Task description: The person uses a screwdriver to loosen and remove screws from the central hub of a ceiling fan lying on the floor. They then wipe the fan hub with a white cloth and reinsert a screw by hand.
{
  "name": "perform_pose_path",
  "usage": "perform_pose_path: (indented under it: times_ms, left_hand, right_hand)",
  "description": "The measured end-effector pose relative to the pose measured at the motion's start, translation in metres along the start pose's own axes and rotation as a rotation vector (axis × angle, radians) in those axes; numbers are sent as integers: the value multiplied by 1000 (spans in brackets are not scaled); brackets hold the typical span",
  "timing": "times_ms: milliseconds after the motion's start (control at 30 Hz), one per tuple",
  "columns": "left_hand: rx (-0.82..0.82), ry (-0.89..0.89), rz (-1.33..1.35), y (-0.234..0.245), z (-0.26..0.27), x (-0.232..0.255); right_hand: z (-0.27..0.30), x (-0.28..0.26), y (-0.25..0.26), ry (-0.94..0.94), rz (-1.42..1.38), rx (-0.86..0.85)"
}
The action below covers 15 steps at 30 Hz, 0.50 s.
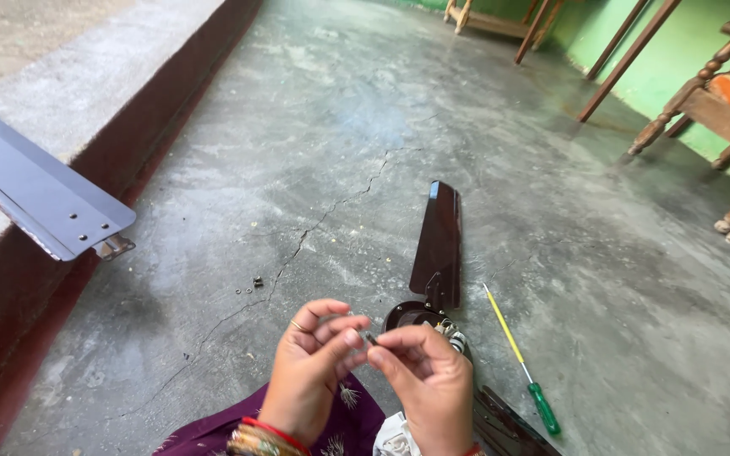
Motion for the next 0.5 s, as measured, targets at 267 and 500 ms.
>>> perform_pose_path:
  times_ms: [267,500]
  left_hand:
    - [-74,-32,-125,-56,48,12]
    - [-145,-175,-521,-86,68,38]
  right_hand:
    - [34,-55,20,-8,-54,53]
    - [49,-85,36,107,-2,10]
Point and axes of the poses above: each hand's wrist, its own z-axis away from the middle knuckle, its own y-axis out of the back of the hand, x = y × z, the point moved 4 cm from there along -z, towards the middle knuckle, and after that the axes turned 3 degrees about -z, right-handed, at the moved point
